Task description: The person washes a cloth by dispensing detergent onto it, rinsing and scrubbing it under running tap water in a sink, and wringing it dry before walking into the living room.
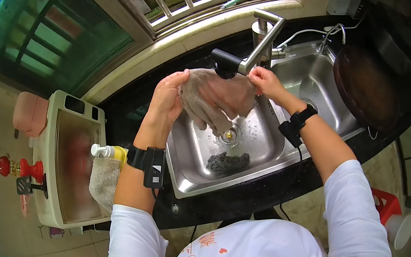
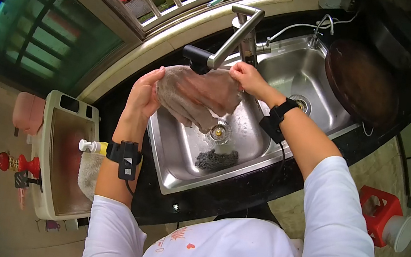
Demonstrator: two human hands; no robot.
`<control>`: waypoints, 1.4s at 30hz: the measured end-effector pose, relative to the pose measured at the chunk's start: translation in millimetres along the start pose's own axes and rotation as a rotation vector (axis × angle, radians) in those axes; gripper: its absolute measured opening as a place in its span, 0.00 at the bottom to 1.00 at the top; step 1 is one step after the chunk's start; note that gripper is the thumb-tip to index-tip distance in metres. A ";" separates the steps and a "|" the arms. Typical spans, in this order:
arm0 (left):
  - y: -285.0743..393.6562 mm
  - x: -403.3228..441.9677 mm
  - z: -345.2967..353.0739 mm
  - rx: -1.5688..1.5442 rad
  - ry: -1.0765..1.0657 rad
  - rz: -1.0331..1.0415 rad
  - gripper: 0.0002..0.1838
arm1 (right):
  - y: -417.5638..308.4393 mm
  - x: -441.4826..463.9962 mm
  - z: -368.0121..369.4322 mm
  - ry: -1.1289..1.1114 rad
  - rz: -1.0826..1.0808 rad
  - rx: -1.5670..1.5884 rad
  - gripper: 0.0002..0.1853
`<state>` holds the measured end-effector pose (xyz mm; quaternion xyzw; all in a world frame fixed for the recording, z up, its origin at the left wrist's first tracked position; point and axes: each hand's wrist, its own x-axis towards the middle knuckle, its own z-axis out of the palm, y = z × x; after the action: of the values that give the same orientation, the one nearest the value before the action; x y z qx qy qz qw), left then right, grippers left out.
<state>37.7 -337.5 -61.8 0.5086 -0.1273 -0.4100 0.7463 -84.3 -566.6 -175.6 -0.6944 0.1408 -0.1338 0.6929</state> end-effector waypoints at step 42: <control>-50.6 31.8 2.1 0.291 0.160 -0.052 0.03 | -133.2 -30.1 -87.7 0.029 0.209 0.558 0.10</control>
<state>32.0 -369.9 -111.8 0.6453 -0.1123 -0.3648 0.6617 -144.1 -636.2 -41.7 -0.4568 0.1794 -0.1051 0.8649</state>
